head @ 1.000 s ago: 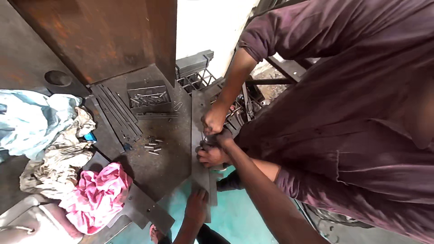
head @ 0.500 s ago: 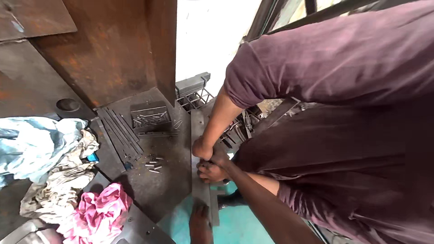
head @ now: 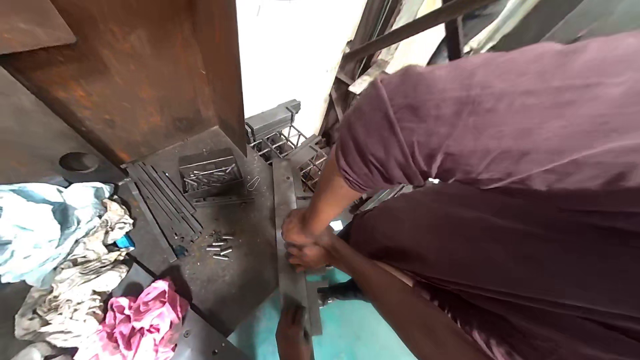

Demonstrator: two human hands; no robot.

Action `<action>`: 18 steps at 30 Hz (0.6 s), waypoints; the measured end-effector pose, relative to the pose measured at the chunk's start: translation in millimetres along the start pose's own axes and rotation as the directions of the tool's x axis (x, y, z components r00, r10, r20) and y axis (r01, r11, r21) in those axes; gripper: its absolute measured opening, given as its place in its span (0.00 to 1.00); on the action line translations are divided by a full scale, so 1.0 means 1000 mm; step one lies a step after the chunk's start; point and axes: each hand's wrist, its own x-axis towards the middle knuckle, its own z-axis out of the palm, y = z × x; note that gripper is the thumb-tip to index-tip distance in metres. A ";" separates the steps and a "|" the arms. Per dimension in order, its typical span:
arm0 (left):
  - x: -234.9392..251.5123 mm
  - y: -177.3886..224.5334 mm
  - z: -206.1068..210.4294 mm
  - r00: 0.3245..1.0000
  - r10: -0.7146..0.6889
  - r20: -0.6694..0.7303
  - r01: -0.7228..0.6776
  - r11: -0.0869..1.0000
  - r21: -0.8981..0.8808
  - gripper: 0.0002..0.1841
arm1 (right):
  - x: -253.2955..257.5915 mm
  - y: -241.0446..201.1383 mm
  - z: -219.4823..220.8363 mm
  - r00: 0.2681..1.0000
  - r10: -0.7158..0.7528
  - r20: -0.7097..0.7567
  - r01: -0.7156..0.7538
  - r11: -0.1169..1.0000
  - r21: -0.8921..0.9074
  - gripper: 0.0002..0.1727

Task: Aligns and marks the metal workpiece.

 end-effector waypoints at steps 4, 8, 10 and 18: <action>-0.002 0.002 -0.003 1.000 -0.020 0.022 0.020 1.000 -0.014 0.09 | 0.016 -0.013 -0.015 0.934 -0.298 -0.199 0.089 0.730 -0.678 0.18; 0.001 0.008 -0.011 0.995 -0.037 0.091 0.034 0.999 0.032 0.12 | 0.007 -0.003 -0.029 0.881 -0.316 -0.351 -0.076 0.638 -0.766 0.19; -0.001 0.010 -0.012 0.995 -0.016 0.096 0.011 0.999 0.053 0.14 | -0.001 0.042 -0.034 0.683 -0.580 -0.444 -0.018 0.594 -0.804 0.14; 0.005 -0.011 -0.019 0.983 -0.073 0.169 0.093 0.989 -0.114 0.16 | -0.086 0.200 0.048 0.758 -0.623 -0.192 -0.018 0.275 -0.961 0.18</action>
